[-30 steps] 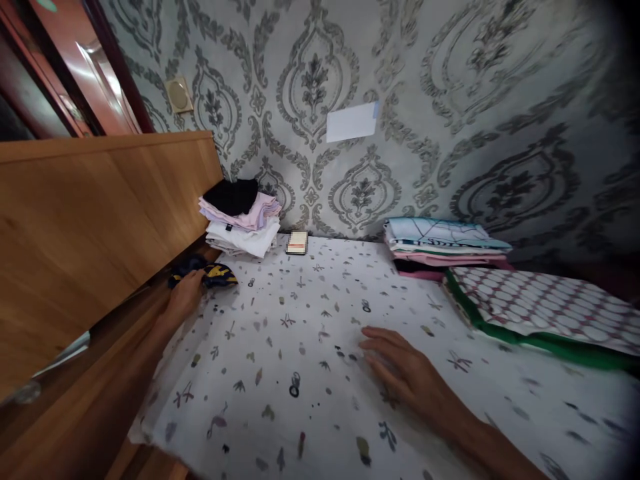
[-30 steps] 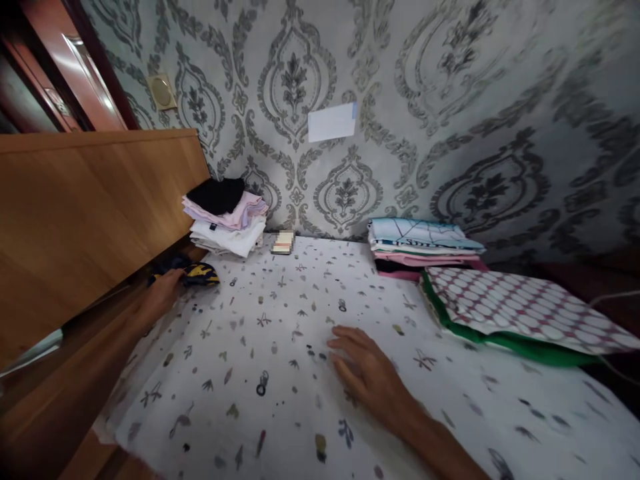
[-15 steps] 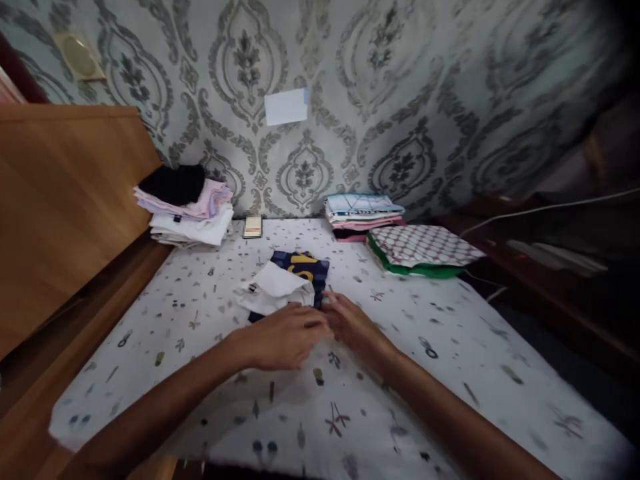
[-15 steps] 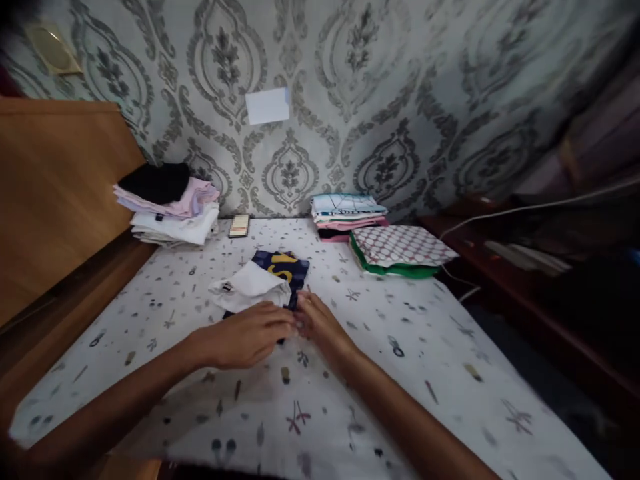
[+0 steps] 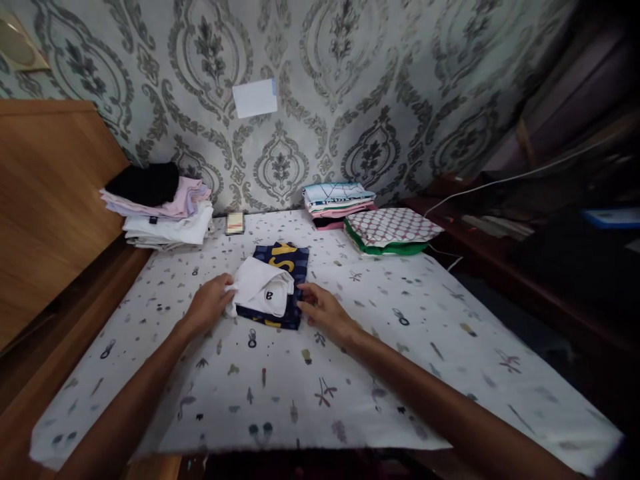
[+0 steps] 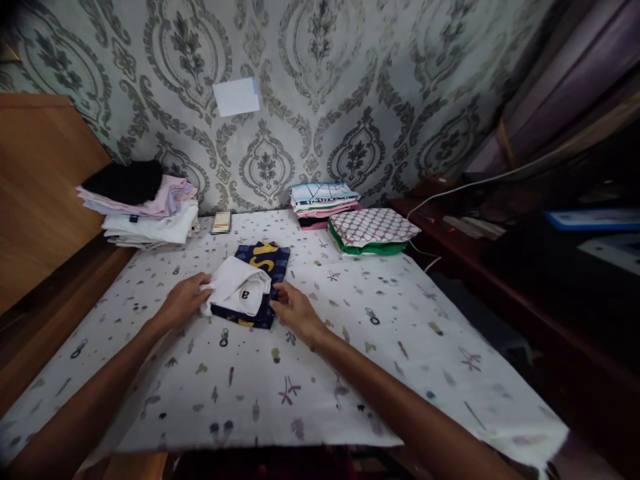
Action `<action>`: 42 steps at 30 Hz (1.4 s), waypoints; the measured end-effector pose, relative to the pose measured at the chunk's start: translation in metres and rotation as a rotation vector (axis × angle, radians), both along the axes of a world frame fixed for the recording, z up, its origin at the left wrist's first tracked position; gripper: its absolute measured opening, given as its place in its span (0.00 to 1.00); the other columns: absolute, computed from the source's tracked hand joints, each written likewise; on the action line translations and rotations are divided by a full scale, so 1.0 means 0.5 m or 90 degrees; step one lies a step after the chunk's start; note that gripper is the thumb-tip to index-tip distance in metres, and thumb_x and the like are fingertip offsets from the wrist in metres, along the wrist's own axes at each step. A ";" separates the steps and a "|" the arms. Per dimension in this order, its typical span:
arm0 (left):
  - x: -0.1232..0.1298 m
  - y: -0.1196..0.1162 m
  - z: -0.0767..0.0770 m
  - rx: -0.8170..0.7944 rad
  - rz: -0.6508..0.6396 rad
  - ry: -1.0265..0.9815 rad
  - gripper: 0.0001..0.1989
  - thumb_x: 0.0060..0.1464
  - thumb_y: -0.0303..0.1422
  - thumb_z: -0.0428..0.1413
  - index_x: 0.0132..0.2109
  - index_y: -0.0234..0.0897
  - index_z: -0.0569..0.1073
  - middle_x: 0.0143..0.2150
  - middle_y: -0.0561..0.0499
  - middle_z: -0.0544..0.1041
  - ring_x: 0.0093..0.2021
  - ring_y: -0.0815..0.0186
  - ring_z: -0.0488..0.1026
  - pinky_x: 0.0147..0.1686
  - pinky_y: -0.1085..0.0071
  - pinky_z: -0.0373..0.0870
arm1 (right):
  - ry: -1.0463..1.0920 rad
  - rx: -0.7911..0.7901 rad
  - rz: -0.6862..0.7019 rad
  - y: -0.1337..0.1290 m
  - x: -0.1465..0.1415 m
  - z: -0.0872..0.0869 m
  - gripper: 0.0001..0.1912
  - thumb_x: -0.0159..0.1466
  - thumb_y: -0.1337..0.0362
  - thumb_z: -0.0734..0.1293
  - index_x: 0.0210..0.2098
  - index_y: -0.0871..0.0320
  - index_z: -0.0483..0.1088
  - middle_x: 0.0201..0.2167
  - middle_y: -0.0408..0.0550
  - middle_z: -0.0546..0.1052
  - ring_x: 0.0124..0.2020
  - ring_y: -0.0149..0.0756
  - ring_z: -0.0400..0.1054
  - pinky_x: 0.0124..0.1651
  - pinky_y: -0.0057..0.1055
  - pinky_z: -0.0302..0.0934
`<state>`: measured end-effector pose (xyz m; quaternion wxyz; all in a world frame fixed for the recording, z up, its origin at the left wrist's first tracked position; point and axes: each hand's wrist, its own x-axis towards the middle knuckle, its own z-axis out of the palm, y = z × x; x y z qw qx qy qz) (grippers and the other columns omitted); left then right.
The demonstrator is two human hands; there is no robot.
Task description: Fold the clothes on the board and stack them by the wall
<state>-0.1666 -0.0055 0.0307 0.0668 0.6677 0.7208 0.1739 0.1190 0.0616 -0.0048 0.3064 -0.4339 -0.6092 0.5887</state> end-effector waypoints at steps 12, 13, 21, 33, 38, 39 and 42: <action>-0.304 -0.109 0.094 0.068 0.425 0.238 0.22 0.58 0.39 0.48 0.56 0.34 0.65 0.59 0.37 0.68 0.55 0.43 0.67 0.50 0.48 0.70 | -0.376 0.460 0.033 -0.035 -0.025 0.036 0.20 0.62 0.61 0.69 0.53 0.57 0.72 0.50 0.57 0.70 0.47 0.46 0.68 0.48 0.43 0.66; -0.293 -0.106 0.077 0.076 0.376 0.231 0.21 0.57 0.39 0.48 0.55 0.35 0.67 0.57 0.37 0.69 0.55 0.44 0.67 0.51 0.48 0.69 | -0.404 0.520 0.050 -0.043 -0.037 0.044 0.21 0.62 0.60 0.70 0.53 0.58 0.72 0.52 0.59 0.70 0.50 0.49 0.67 0.50 0.44 0.65; -0.089 0.003 -0.027 0.050 0.046 -0.108 0.11 0.54 0.36 0.48 0.38 0.39 0.74 0.38 0.48 0.77 0.41 0.60 0.74 0.45 0.63 0.72 | -0.487 0.626 0.287 -0.070 -0.189 0.057 0.08 0.66 0.69 0.64 0.42 0.60 0.74 0.43 0.58 0.77 0.45 0.47 0.70 0.42 0.38 0.65; 0.008 0.035 -0.023 0.065 -0.026 -0.253 0.11 0.54 0.38 0.49 0.39 0.39 0.72 0.39 0.49 0.78 0.40 0.61 0.75 0.40 0.66 0.71 | 0.298 -0.019 -0.336 -0.007 0.123 0.047 0.12 0.53 0.55 0.72 0.28 0.54 0.68 0.31 0.46 0.78 0.36 0.40 0.75 0.40 0.36 0.73; 0.094 0.063 0.011 0.051 -0.145 -0.234 0.11 0.58 0.37 0.48 0.43 0.39 0.72 0.44 0.47 0.77 0.45 0.60 0.75 0.38 0.68 0.70 | 0.138 -0.066 -0.346 -0.096 0.272 -0.006 0.16 0.55 0.49 0.72 0.25 0.52 0.66 0.24 0.47 0.76 0.32 0.46 0.76 0.37 0.42 0.74; 0.117 0.067 0.018 0.042 -0.177 -0.231 0.11 0.59 0.38 0.48 0.43 0.39 0.72 0.44 0.47 0.77 0.45 0.60 0.74 0.38 0.68 0.70 | 0.135 -0.078 -0.349 -0.109 0.278 -0.006 0.18 0.54 0.49 0.74 0.24 0.52 0.65 0.23 0.47 0.75 0.32 0.46 0.76 0.36 0.41 0.74; 0.202 0.067 0.028 0.013 -0.288 -0.235 0.12 0.62 0.41 0.49 0.46 0.40 0.71 0.45 0.46 0.76 0.46 0.60 0.74 0.39 0.67 0.71 | 0.150 -0.085 -0.353 -0.127 0.263 0.019 0.21 0.49 0.48 0.77 0.24 0.54 0.65 0.23 0.45 0.74 0.30 0.41 0.74 0.34 0.36 0.71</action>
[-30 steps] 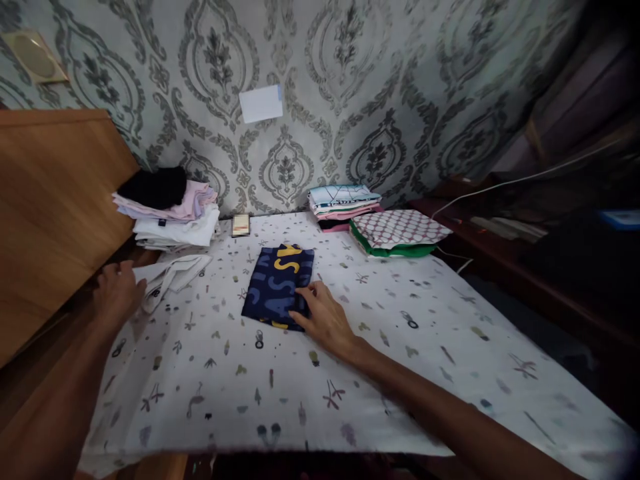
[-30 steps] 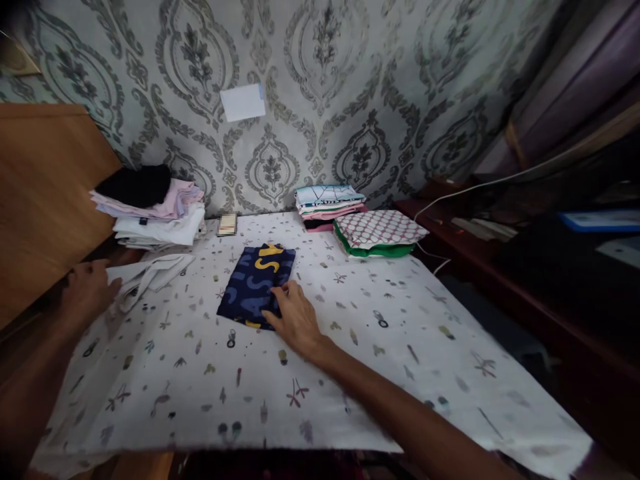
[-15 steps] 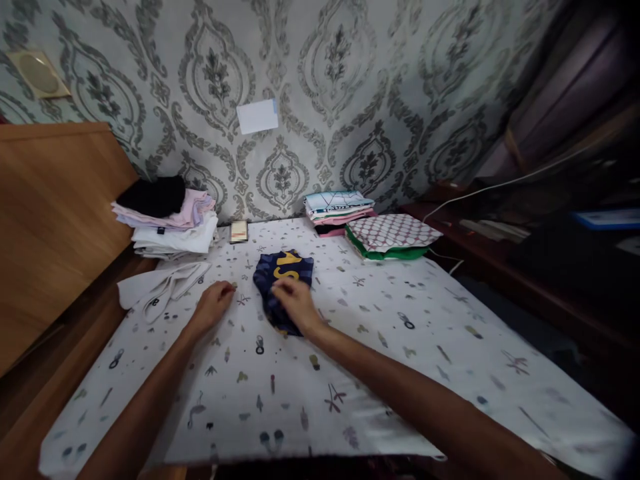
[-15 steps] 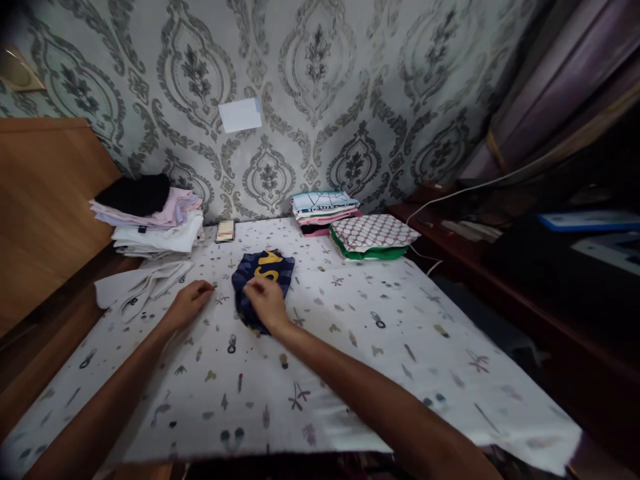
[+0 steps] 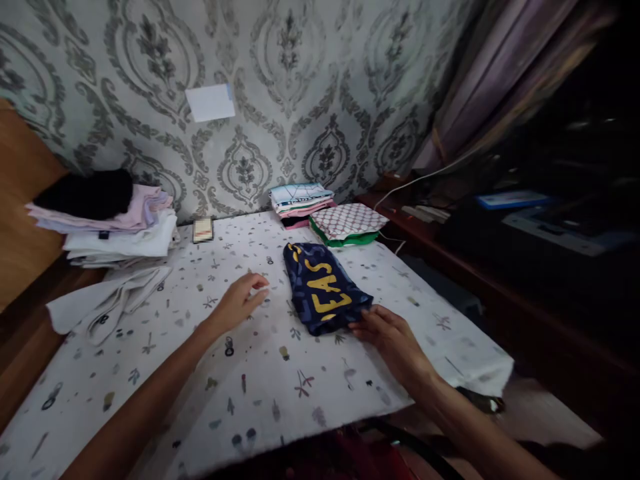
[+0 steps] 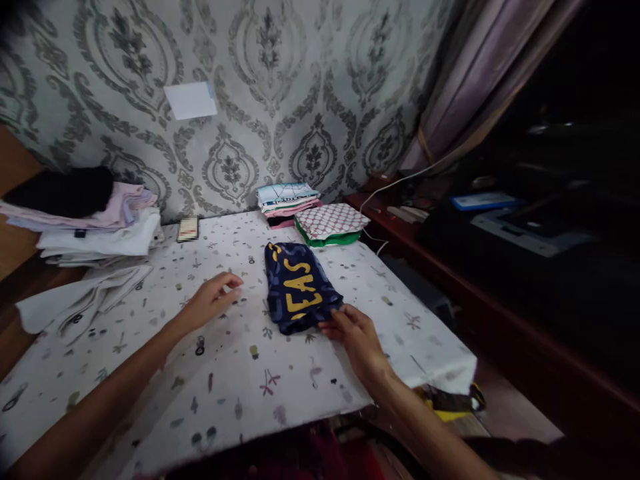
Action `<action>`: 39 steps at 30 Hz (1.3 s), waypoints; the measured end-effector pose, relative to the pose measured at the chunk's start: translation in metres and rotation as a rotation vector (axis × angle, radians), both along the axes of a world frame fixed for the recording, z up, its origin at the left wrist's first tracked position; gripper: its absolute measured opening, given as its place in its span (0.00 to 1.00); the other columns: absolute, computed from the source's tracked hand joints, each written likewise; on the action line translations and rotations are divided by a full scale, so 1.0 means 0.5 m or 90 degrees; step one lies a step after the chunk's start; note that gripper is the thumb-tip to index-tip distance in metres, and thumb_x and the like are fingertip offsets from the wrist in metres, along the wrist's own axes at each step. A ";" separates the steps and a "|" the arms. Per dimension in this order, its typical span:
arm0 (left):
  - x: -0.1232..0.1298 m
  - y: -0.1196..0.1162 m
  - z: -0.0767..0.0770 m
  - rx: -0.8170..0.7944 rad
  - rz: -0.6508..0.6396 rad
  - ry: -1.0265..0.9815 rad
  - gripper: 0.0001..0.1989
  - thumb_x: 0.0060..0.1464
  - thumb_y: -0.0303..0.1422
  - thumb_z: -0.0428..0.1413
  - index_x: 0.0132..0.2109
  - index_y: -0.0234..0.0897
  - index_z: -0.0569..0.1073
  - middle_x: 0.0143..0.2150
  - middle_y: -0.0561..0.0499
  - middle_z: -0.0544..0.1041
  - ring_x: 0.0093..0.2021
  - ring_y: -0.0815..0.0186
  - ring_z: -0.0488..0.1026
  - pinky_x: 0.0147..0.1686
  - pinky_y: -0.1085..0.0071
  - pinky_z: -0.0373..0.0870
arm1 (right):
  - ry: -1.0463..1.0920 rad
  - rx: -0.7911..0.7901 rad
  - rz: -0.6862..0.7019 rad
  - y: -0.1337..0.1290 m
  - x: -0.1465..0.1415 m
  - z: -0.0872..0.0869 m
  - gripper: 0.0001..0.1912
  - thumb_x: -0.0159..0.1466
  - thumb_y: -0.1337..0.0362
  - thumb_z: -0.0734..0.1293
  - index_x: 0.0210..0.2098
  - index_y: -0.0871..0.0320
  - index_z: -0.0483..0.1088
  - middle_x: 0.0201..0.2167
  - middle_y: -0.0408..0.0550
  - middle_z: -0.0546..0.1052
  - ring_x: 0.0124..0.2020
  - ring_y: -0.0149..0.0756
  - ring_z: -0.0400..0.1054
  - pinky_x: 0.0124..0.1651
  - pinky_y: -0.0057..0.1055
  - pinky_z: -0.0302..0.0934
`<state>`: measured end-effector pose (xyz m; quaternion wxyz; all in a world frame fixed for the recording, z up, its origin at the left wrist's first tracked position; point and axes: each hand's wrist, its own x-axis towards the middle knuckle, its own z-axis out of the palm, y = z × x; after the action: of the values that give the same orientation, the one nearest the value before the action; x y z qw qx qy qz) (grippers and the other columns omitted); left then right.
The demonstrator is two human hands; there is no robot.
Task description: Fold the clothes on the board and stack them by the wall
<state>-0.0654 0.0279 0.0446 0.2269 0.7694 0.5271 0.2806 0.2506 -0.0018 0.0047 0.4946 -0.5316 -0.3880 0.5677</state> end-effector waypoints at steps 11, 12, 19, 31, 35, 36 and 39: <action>0.129 0.011 -0.033 0.038 -0.108 0.215 0.09 0.64 0.31 0.48 0.43 0.40 0.74 0.44 0.47 0.75 0.45 0.58 0.74 0.43 0.64 0.71 | -0.302 0.134 0.028 0.037 0.016 0.025 0.15 0.57 0.53 0.66 0.23 0.55 0.63 0.22 0.42 0.68 0.26 0.36 0.65 0.32 0.35 0.63; 0.119 0.014 -0.029 0.032 -0.099 0.211 0.10 0.64 0.32 0.48 0.42 0.40 0.75 0.42 0.48 0.75 0.43 0.60 0.74 0.41 0.66 0.71 | -0.393 0.171 0.019 0.036 0.022 0.025 0.12 0.58 0.54 0.66 0.25 0.55 0.66 0.27 0.45 0.72 0.30 0.39 0.68 0.35 0.38 0.65; 0.135 -0.003 0.018 0.079 -0.043 0.087 0.11 0.64 0.32 0.48 0.47 0.44 0.74 0.39 0.50 0.80 0.39 0.61 0.77 0.42 0.66 0.71 | -0.690 0.481 0.153 0.047 -0.073 0.065 0.22 0.60 0.59 0.69 0.53 0.57 0.71 0.54 0.61 0.73 0.57 0.56 0.65 0.55 0.50 0.62; 0.138 -0.020 0.001 0.045 -0.047 -0.073 0.35 0.54 0.45 0.61 0.64 0.38 0.60 0.62 0.38 0.67 0.63 0.50 0.64 0.63 0.52 0.62 | 0.039 0.340 0.161 0.220 -0.214 0.280 0.17 0.58 0.50 0.71 0.29 0.57 0.69 0.21 0.40 0.71 0.23 0.31 0.65 0.27 0.28 0.62; 0.108 -0.027 0.027 -0.033 -0.006 0.155 0.15 0.60 0.38 0.52 0.50 0.35 0.74 0.51 0.38 0.77 0.52 0.48 0.74 0.52 0.55 0.70 | 0.118 0.386 0.155 0.214 -0.242 0.360 0.14 0.60 0.53 0.72 0.30 0.56 0.68 0.21 0.38 0.71 0.24 0.31 0.69 0.28 0.27 0.66; 0.093 -0.032 0.033 -0.067 -0.001 0.214 0.13 0.60 0.37 0.51 0.45 0.35 0.75 0.48 0.37 0.79 0.48 0.48 0.76 0.48 0.56 0.71 | 0.127 0.405 0.146 0.215 -0.242 0.377 0.13 0.61 0.55 0.72 0.30 0.56 0.68 0.21 0.38 0.71 0.25 0.31 0.70 0.28 0.26 0.67; 0.031 -0.062 0.044 -0.140 0.010 0.335 0.12 0.60 0.36 0.50 0.38 0.34 0.76 0.41 0.38 0.80 0.42 0.49 0.78 0.40 0.61 0.71 | 0.160 0.452 0.114 0.229 -0.224 0.419 0.09 0.64 0.61 0.69 0.29 0.55 0.67 0.24 0.39 0.72 0.27 0.30 0.72 0.31 0.26 0.69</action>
<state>-0.0500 -0.0034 0.0667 0.1623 0.7824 0.6012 0.0139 0.1383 0.1129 0.2142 0.6397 -0.2177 -0.5417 0.4999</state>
